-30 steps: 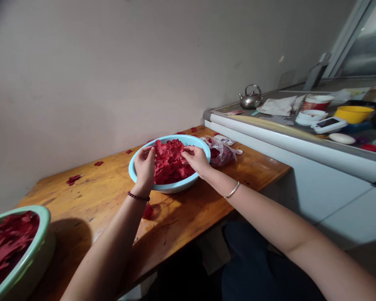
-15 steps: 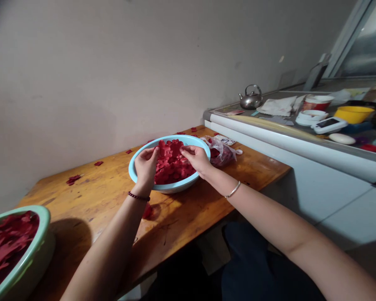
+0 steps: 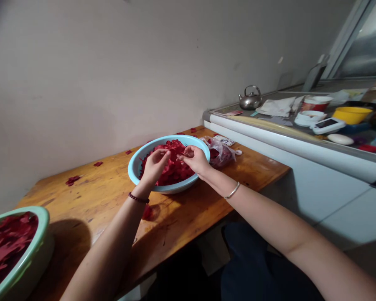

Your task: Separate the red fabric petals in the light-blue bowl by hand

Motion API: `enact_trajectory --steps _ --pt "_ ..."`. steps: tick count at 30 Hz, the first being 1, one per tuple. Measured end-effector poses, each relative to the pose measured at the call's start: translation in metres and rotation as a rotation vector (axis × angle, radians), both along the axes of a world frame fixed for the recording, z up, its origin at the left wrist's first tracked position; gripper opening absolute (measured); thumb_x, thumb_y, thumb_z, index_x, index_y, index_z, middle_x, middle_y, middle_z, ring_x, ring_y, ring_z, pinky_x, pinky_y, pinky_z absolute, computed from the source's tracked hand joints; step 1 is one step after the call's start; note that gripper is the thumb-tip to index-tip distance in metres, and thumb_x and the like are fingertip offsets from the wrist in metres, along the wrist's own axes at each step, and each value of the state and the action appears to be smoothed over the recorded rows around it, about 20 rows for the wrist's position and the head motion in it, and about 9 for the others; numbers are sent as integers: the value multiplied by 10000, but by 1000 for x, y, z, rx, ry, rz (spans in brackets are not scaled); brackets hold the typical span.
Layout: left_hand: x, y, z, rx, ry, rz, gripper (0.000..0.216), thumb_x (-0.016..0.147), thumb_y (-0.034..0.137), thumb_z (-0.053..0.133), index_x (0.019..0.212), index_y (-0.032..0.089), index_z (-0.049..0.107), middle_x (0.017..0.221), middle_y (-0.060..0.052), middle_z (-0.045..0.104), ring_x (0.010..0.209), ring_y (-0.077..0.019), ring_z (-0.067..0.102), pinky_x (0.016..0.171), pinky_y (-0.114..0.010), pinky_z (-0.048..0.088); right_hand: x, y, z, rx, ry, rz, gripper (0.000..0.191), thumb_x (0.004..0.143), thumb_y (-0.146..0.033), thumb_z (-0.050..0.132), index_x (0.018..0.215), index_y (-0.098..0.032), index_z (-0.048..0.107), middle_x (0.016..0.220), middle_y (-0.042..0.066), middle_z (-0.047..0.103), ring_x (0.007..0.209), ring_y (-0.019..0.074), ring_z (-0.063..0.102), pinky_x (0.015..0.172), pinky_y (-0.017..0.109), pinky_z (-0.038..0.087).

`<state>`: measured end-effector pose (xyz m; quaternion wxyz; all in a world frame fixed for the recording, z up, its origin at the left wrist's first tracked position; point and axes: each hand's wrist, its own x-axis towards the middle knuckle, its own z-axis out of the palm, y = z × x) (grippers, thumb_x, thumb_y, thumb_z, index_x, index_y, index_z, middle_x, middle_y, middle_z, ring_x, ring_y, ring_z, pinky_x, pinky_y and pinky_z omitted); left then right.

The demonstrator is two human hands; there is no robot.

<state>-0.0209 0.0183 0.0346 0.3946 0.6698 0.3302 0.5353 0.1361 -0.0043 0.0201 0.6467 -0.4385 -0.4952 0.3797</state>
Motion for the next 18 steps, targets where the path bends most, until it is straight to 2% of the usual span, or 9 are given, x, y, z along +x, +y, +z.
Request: enact_trajectory --steps 3,7,11,15,18 --pt "1 -1 0 21 -9 12 282 713 428 767 815 175 696 847 -61 738 828 -190 679 766 -285 520 0 -2 1 10 -21 3 593 465 -542 873 667 -233 409 640 -72 468 614 115 505 608 280 497" --pt "1 1 -4 -29 -25 27 314 661 458 794 717 169 683 722 -52 727 694 -180 667 648 -274 520 0 -5 1 53 -69 -13 571 499 -511 874 651 -228 402 640 -77 440 614 99 479 630 263 481" --pt "-1 4 -6 -58 -35 -2 311 646 459 792 706 166 708 694 -57 736 647 -181 664 574 -260 506 -1 -6 1 56 -76 -30 505 512 -489 873 711 -217 497 718 -42 546 676 123 549 644 269 505" --pt "-2 5 -8 -37 -18 -26 266 683 423 765 719 163 719 712 -63 742 654 -177 668 583 -255 504 -2 -7 3 31 -20 56 458 548 -467 858 846 -206 628 857 15 658 775 156 618 698 294 531" --pt "-2 5 -8 -14 11 -32 245 717 408 738 723 165 713 703 -49 729 635 -156 649 573 -240 489 -3 -8 3 21 -67 70 395 601 -512 815 774 -188 670 795 19 668 751 157 603 713 302 514"
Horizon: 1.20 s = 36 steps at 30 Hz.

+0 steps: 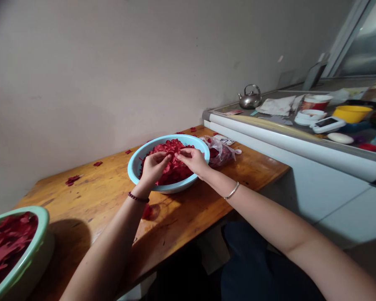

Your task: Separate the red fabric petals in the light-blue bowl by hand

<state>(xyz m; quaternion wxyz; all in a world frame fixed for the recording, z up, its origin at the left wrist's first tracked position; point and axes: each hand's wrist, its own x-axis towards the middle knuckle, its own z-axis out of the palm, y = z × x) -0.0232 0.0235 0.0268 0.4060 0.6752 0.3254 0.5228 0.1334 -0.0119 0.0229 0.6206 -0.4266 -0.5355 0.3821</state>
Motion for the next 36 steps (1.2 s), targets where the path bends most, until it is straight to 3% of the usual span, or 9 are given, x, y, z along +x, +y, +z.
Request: enact_trajectory --steps 5,9,20,26,33,36 --pt "0 -4 5 -52 4 6 305 698 459 751 738 158 719 639 -22 682 550 -120 574 480 -213 430 1 1 -1 62 -131 -54 396 643 -572 762 664 -183 687 698 11 661 707 163 581 733 314 477" --pt "0 -7 9 -41 -25 2 322 681 453 776 815 161 755 776 -64 741 664 -151 643 557 -234 497 1 0 0 74 -174 -63 426 634 -608 754 668 -188 697 698 23 667 695 171 574 723 317 459" --pt "2 -4 3 -18 -34 -12 285 698 434 778 768 161 730 723 -61 732 624 -147 642 557 -238 497 -1 -1 2 41 -176 -136 615 547 -762 735 521 -200 485 534 -52 433 547 98 361 570 272 326" --pt "0 -9 9 -42 9 -49 314 754 462 726 876 173 718 780 -61 725 692 -168 657 529 -228 497 -1 0 2 34 -129 -110 634 524 -775 736 520 -201 466 533 -55 430 545 95 360 563 268 328" --pt "0 -8 8 -68 -2 -200 320 754 471 725 778 194 568 711 7 595 643 -119 564 506 -193 480 0 1 1 51 -134 -116 675 502 -814 712 505 -212 408 514 -72 372 538 90 341 567 271 302" --pt "1 -6 7 -92 -79 -141 292 777 433 698 782 204 516 732 14 558 651 -119 565 465 -171 467 0 1 1 52 -134 -90 646 540 -791 717 533 -207 441 528 -64 407 550 96 367 578 270 330"
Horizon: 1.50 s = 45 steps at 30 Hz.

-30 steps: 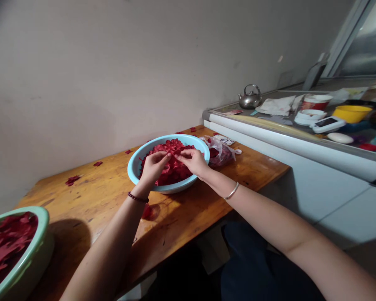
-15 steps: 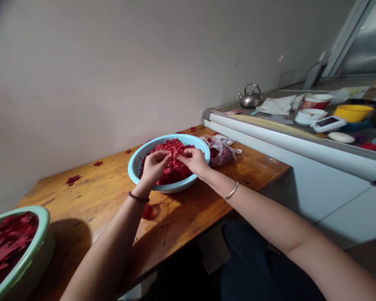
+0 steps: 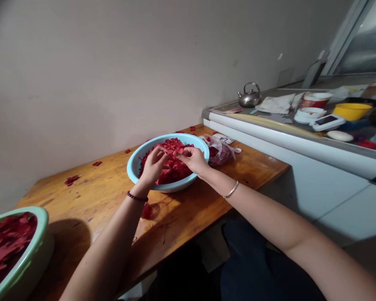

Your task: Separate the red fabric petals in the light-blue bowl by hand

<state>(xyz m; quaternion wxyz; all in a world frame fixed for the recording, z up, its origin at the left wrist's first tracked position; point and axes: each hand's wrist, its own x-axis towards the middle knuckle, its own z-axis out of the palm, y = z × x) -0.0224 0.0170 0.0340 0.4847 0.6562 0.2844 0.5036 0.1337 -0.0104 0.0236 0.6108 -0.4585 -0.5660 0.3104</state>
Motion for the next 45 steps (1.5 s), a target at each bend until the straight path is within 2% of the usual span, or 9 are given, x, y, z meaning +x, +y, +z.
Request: enact_trajectory --steps 6,13,20,26,28,32,36,40,45 --pt "-3 6 -1 -44 -128 306 155 822 320 601 773 209 504 765 14 552 681 -121 568 508 -184 489 -1 0 0 -18 131 -27 594 562 -753 736 662 -221 493 572 -54 497 523 112 464 539 268 414" --pt "-6 11 -1 56 -20 438 180 820 328 636 735 175 593 704 -19 648 689 -150 629 660 -253 507 -1 1 1 -71 127 -20 500 630 -629 781 831 -219 578 699 -11 602 498 126 548 439 254 424" --pt "-5 11 1 24 -73 464 166 889 343 564 871 184 604 737 -27 681 673 -152 648 626 -257 511 12 -4 14 -235 211 145 576 886 -685 435 1309 -295 443 1243 130 634 668 161 694 405 216 443" --pt "-7 12 -2 54 -29 451 182 898 355 549 856 189 610 717 -8 647 638 -137 606 625 -249 491 90 13 28 -49 223 -382 324 923 -378 472 1227 -273 517 1189 82 646 676 126 687 454 190 485" --pt "-7 13 -3 58 -23 439 194 903 368 543 856 191 609 694 -5 642 638 -141 605 619 -247 485 117 18 25 -99 151 -551 232 901 -273 476 1092 -211 591 1013 70 684 569 100 639 429 175 449" --pt "-7 13 -4 73 -47 432 217 914 389 522 873 196 612 712 -16 658 671 -153 626 598 -241 475 133 23 6 -338 -173 -367 230 907 -188 438 887 -145 664 807 79 713 641 147 680 558 228 534" --pt "-6 14 -6 100 -54 442 253 922 423 508 869 199 612 709 -16 653 664 -153 622 602 -247 477 121 24 -12 -355 -722 -392 275 903 -128 442 945 -150 713 1028 142 744 1041 257 685 914 382 534" --pt "-7 15 -7 120 -26 453 291 920 469 511 866 201 611 698 -13 641 641 -145 594 608 -251 476 118 17 -17 -558 -1104 -489 295 892 -121 468 1035 -136 726 1184 204 698 1169 336 631 983 447 484" --pt "-7 13 -6 109 -19 439 329 912 517 515 881 203 609 740 -21 646 643 -148 610 574 -246 472 130 4 -26 -457 -988 -479 336 836 -179 612 1168 -151 657 1234 235 659 1226 391 576 1007 554 432"
